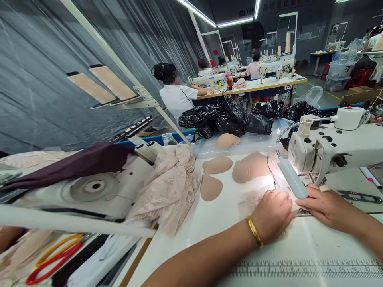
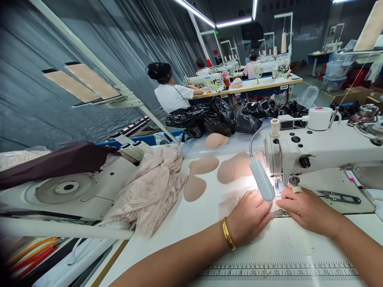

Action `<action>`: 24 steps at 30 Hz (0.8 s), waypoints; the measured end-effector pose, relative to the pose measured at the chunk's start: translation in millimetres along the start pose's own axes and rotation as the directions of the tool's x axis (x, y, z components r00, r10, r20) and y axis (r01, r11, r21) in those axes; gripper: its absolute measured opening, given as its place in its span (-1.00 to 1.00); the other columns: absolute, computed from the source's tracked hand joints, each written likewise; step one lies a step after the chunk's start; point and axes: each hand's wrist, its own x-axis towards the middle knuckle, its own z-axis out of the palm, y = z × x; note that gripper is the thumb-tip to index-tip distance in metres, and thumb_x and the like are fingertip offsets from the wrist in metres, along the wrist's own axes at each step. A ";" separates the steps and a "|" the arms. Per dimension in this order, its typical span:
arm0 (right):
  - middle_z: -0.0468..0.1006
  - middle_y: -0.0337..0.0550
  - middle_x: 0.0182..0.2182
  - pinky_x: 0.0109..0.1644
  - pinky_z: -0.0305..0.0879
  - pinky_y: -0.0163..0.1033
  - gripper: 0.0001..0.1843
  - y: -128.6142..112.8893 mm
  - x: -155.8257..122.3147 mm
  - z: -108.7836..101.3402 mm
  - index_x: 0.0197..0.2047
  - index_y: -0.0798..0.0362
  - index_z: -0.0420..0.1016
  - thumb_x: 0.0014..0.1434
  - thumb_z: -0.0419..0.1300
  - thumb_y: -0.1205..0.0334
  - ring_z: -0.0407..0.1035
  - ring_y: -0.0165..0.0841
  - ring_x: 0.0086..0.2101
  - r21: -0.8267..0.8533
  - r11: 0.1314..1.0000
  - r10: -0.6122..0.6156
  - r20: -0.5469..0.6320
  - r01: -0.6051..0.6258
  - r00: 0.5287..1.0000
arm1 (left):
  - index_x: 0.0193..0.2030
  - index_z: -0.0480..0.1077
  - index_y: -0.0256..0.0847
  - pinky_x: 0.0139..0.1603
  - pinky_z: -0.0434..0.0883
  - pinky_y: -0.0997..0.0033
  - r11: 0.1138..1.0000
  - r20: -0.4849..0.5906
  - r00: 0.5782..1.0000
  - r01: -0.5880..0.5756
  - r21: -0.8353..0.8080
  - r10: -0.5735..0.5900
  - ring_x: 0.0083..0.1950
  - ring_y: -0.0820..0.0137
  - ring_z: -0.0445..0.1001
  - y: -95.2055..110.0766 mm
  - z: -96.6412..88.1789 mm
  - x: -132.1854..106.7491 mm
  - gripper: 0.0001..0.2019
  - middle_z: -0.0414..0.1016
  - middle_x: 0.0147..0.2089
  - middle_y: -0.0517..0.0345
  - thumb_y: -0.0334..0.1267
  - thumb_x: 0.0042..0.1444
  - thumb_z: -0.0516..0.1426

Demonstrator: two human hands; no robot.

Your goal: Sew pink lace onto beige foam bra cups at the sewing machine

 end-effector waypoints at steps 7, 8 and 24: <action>0.55 -0.12 -0.19 -0.31 0.26 -0.23 -0.67 0.9 0.6 5.3 0.05 -0.16 0.54 0.40 0.03 0.36 0.39 -0.24 -0.25 0.059 0.995 0.075 -0.004 -0.075 0.997 | -0.27 0.38 -0.24 -0.30 0.26 0.25 0.999 -0.087 0.995 -0.042 0.024 0.043 -0.30 0.27 0.36 -0.9 6.6 -0.1 -0.79 0.43 -0.27 0.06 -0.14 0.33 0.14; 0.55 -0.12 -0.19 -0.32 0.26 -0.23 -0.67 0.8 0.8 6.2 0.04 -0.15 0.54 0.40 0.02 0.36 0.39 -0.24 -0.26 0.050 0.995 0.082 0.001 -0.082 0.997 | -0.27 0.38 -0.24 -0.29 0.27 0.25 0.999 -0.090 0.995 -0.046 0.022 0.047 -0.30 0.27 0.37 -2.0 7.7 0.4 -0.78 0.43 -0.27 0.06 -0.14 0.33 0.13; 0.55 -0.19 -0.21 -0.46 0.15 -0.26 -0.74 5.0 -2.8 20.6 -0.17 -0.08 0.42 0.41 -0.07 0.33 0.16 -0.39 -0.56 -0.168 0.965 0.193 -0.063 -0.201 0.979 | -0.29 0.56 -0.13 0.12 0.36 0.18 0.871 -0.133 0.975 -0.220 -0.439 0.179 -0.06 0.18 0.51 -60.3 31.2 31.5 -0.75 0.59 -0.15 -0.03 -0.04 0.29 0.19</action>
